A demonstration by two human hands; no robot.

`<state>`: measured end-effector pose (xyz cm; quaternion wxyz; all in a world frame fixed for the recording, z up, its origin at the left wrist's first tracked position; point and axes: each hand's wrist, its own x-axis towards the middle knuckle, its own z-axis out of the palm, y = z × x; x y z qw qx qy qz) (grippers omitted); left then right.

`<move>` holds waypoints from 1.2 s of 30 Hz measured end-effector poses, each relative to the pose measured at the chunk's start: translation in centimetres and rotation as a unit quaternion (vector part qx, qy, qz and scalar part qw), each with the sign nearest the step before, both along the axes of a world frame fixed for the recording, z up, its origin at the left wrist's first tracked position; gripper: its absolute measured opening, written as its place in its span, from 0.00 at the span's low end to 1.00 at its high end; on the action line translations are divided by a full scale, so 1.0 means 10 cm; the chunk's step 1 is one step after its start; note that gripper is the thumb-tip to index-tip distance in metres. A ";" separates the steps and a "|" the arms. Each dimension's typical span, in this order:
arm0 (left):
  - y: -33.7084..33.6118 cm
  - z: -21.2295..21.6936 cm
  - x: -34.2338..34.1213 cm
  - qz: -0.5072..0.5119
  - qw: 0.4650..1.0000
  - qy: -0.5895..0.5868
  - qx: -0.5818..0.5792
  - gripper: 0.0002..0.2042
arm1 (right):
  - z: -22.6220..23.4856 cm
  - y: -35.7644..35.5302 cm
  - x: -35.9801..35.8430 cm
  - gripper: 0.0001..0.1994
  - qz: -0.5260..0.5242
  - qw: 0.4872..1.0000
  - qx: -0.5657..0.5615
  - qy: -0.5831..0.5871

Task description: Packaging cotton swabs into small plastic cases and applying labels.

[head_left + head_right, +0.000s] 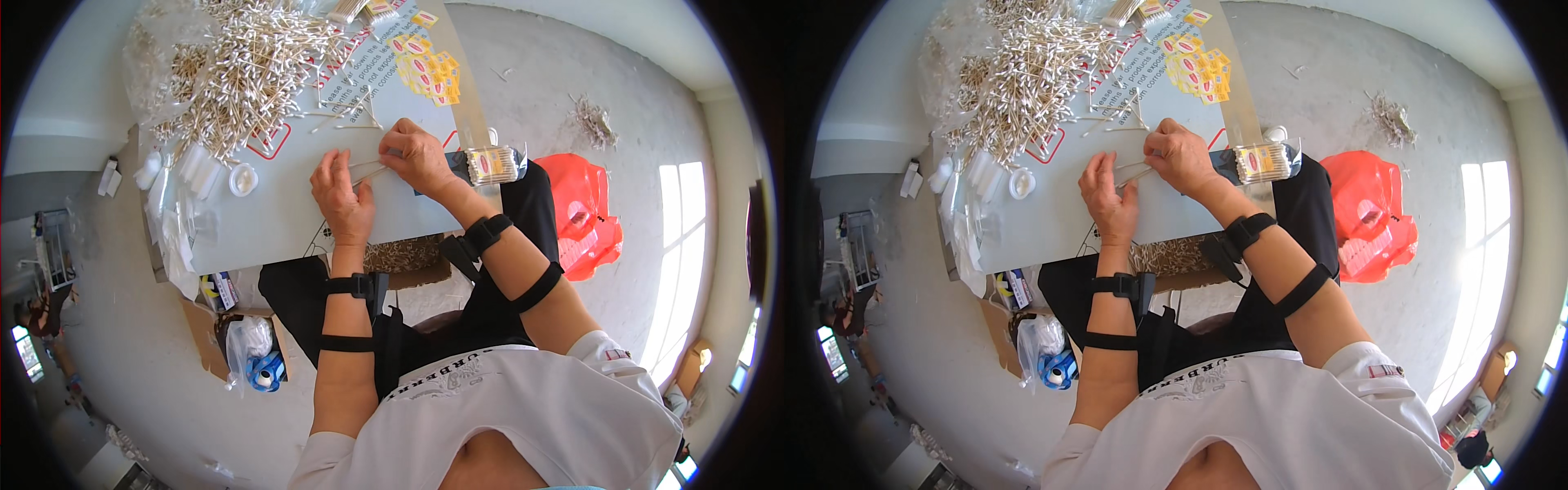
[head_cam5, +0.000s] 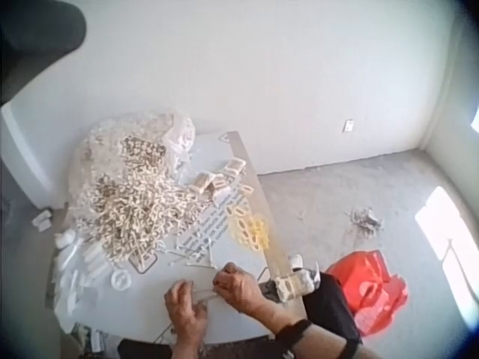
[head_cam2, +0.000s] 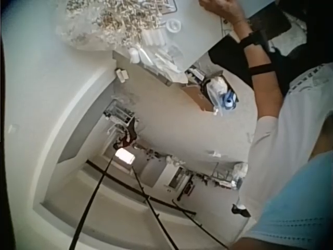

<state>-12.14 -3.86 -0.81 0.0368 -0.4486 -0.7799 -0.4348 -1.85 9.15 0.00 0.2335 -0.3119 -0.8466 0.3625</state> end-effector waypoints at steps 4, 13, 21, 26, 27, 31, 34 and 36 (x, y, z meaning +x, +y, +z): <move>-0.02 -0.03 -0.02 -0.022 0.998 0.036 -0.043 0.21 | 0.08 0.06 -0.23 0.08 -0.074 0.992 0.058 0.082; -0.01 -0.01 0.00 -0.016 0.999 0.016 -0.023 0.25 | 0.01 0.05 -0.19 0.04 0.055 0.992 0.111 0.004; -0.02 -0.01 -0.03 -0.027 0.999 0.030 -0.033 0.24 | 0.01 0.13 -0.12 0.05 -0.042 0.989 -0.095 0.109; -0.02 0.01 -0.01 -0.028 0.999 0.016 -0.039 0.18 | -0.03 0.20 -0.17 0.07 -0.115 0.983 -0.087 0.110; -0.02 0.01 0.00 -0.028 0.999 0.017 -0.039 0.18 | -0.04 0.23 -0.19 0.08 -0.129 0.983 -0.080 0.104; -0.02 0.00 0.00 -0.026 0.999 0.012 -0.028 0.17 | -0.02 0.33 -0.28 0.08 -0.128 0.989 -0.024 0.070; -0.02 -0.01 -0.01 -0.025 0.999 0.006 -0.021 0.16 | 0.07 0.33 -0.31 0.08 -0.089 0.996 0.025 0.013; -0.02 -0.01 -0.01 -0.024 1.000 0.000 -0.018 0.17 | 0.10 0.30 -0.31 0.08 -0.090 0.996 0.010 0.012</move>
